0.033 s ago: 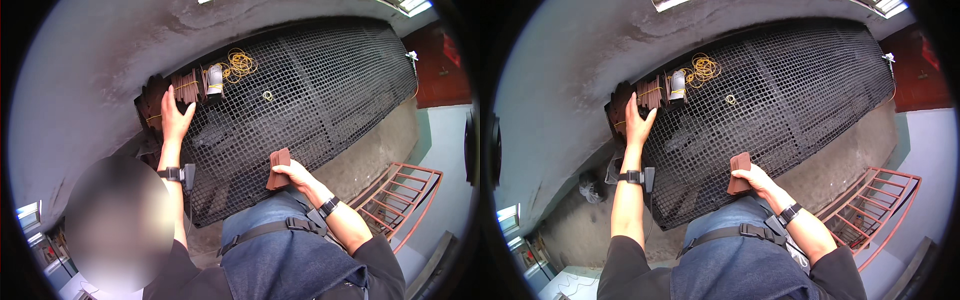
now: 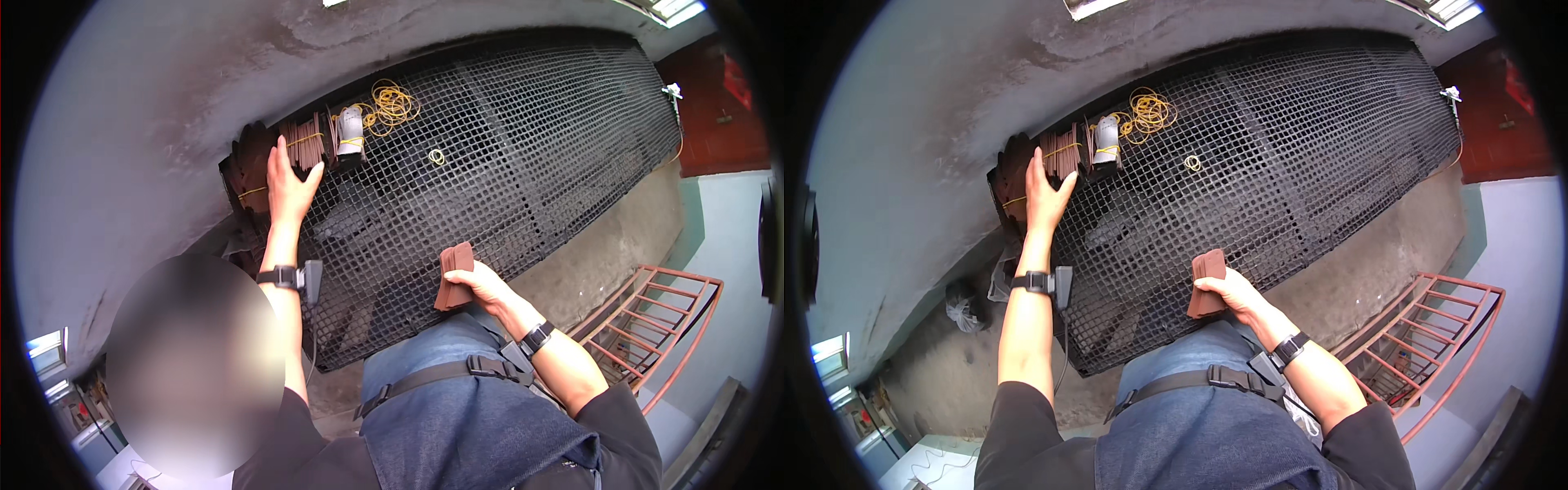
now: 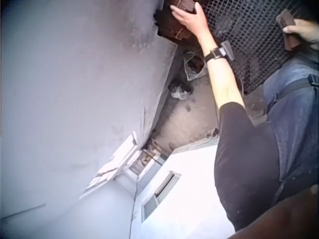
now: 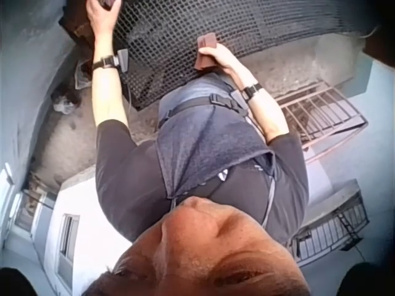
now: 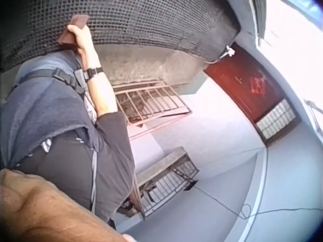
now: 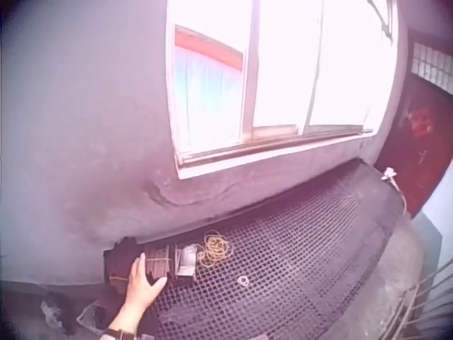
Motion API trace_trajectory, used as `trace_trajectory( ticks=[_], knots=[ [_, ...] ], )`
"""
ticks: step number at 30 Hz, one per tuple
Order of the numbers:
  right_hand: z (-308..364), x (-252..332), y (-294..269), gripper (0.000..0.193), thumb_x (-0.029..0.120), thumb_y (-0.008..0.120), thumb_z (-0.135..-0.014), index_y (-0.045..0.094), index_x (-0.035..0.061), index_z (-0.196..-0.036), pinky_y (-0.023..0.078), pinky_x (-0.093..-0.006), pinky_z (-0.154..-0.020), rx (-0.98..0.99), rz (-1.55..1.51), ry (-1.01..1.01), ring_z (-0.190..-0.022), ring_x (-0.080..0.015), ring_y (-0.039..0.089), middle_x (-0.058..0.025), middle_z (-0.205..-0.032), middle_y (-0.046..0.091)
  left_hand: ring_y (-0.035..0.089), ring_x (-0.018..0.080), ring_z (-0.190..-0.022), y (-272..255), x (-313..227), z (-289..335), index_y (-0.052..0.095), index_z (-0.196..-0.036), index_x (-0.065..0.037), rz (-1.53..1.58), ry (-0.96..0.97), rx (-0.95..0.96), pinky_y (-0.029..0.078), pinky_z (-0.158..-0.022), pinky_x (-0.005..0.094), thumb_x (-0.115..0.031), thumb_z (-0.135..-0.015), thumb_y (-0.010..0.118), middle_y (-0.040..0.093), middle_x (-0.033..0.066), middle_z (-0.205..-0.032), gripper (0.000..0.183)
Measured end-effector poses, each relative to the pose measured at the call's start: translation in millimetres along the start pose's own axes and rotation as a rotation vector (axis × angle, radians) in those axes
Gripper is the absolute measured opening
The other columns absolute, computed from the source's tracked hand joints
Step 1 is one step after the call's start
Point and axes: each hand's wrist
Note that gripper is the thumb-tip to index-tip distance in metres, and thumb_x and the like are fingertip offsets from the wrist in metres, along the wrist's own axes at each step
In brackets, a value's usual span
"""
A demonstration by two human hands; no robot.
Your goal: The person gathers leather pieces from a metal rack, secures them with rubber bands, and places the bundle into a plastic bag. After tying the bag shut, they retrieve more leather pieces from other bags and organize them into bundles on the rack.
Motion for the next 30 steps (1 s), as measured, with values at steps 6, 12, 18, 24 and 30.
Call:
trace_trajectory(
  ticks=[6, 12, 18, 24, 30],
  knots=[
    [8, -1, -5, 0.041, 0.024, 0.076, -0.082, 0.062, 0.0041, -0.115, 0.048, -0.0314, -0.091, -0.004, -0.072, -0.003, -0.099, -0.0136, 0.06, -0.0041, -0.106, 0.064, 0.041, 0.0475, -0.133, 39, -5, -25, 0.024, -0.156, -0.018, -0.241, -0.312, 0.133, 0.042, -0.107, 0.0509, -0.044, -0.071, 0.081, 0.032, 0.026, -0.15, 0.105],
    [12, -6, -18, 0.042, 0.022, 0.077, -0.082, 0.061, 0.0038, -0.116, 0.049, -0.0319, -0.091, -0.026, -0.12, 0.004, -0.1, -0.0136, 0.06, -0.0042, -0.107, 0.063, 0.051, 0.0401, -0.126, 33, 22, -27, 0.039, -0.15, -0.013, 0.084, -0.298, 0.047, 0.042, -0.107, 0.0452, -0.037, -0.066, 0.082, 0.049, 0.0273, -0.136, 0.097],
    [10, -7, -25, 0.04, 0.022, 0.077, -0.082, 0.061, 0.0042, -0.115, 0.05, -0.0316, -0.089, -0.031, -0.171, -0.009, -0.096, -0.0134, 0.06, -0.0038, -0.105, 0.063, 0.056, 0.0197, -0.116, -1, -7, 25, 0.042, -0.147, -0.009, 1.109, -0.474, 0.205, 0.046, -0.096, 0.0381, -0.03, -0.088, 0.068, 0.057, 0.0076, -0.132, 0.067],
    [6, -4, -18, 0.041, 0.021, 0.076, -0.082, 0.061, 0.0036, -0.115, 0.049, -0.0318, -0.09, 0.009, -0.119, 0.015, -0.098, -0.0136, 0.06, -0.0047, -0.106, 0.063, 0.061, 0.0345, -0.111, -28, -38, 85, 0.043, -0.145, -0.006, 1.967, -0.534, 0.308, 0.054, -0.087, 0.0451, -0.051, -0.087, 0.057, 0.054, 0.0231, -0.136, 0.075],
    [6, -1, -9, 0.041, 0.022, 0.076, -0.082, 0.062, 0.0032, -0.115, 0.049, -0.0318, -0.091, 0.007, -0.074, -0.001, -0.099, -0.0143, 0.06, -0.0054, -0.107, 0.063, 0.061, 0.0266, -0.09, -15, -60, 116, 0.045, -0.144, -0.007, 2.306, -0.554, 0.413, 0.052, -0.079, 0.039, -0.061, -0.086, 0.051, 0.055, 0.0249, -0.128, 0.079]
  ],
)
Point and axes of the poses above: each hand's wrist, its own z-axis away from the middle knuckle, its own y-axis out of the palm, x = y × z
